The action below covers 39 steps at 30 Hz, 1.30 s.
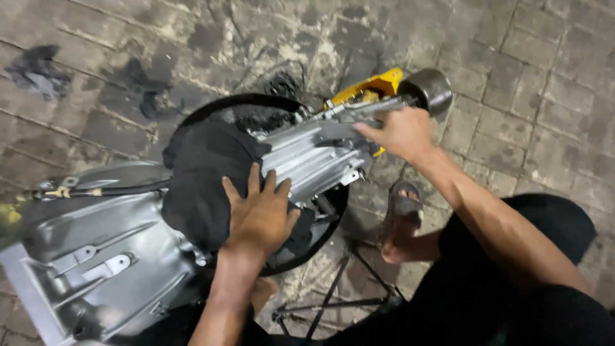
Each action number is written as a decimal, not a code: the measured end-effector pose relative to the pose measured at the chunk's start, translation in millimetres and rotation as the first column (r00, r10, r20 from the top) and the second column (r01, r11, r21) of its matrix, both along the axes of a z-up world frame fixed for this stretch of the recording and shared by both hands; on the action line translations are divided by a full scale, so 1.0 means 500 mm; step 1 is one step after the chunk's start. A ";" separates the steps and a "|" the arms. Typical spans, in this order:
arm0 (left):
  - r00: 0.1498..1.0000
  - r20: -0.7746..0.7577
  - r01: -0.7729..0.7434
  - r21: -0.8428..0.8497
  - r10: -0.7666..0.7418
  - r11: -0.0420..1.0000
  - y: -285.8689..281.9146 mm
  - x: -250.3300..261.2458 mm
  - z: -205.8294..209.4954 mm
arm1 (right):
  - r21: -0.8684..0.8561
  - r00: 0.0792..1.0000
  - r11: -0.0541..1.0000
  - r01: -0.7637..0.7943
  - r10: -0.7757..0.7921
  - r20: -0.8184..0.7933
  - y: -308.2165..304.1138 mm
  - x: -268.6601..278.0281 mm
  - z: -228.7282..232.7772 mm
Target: The person scrubs a silver engine block with a wire brush while holding a black cloth in the other hand. The engine is placed on a black tray on the floor, and the person repeatedly scrubs the same area without moving to other parts.
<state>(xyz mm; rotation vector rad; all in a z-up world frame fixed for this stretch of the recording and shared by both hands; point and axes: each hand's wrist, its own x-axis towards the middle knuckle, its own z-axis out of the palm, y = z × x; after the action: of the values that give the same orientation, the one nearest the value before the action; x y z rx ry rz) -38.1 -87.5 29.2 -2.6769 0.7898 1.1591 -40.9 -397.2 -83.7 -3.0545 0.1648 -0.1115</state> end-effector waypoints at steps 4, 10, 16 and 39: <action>1.000 -0.015 0.004 0.061 -0.003 0.998 -0.001 0.002 -0.006 | 0.040 1.000 0.999 -0.020 0.020 0.002 -0.041 -0.033 -0.070; 0.995 0.096 -0.035 -0.025 0.037 0.999 0.006 -0.022 0.007 | 0.008 0.998 0.998 0.054 -0.054 -0.044 -0.082 -0.014 -0.082; 0.987 0.158 0.021 -0.044 -0.014 0.999 0.009 -0.029 -0.023 | 0.083 0.992 0.996 0.020 -0.010 -0.127 -0.057 -0.051 -0.053; 0.381 -0.856 0.256 -0.266 -0.350 0.929 -0.109 -0.381 -0.374 | 0.916 0.895 0.371 -0.153 -0.340 0.288 0.036 -0.158 0.409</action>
<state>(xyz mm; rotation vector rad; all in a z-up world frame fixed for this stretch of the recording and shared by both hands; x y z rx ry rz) -228.6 -142.2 -157.6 -1.5897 1.3906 2.4784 -119.7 -379.3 120.7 -1.7681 0.2615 -0.5149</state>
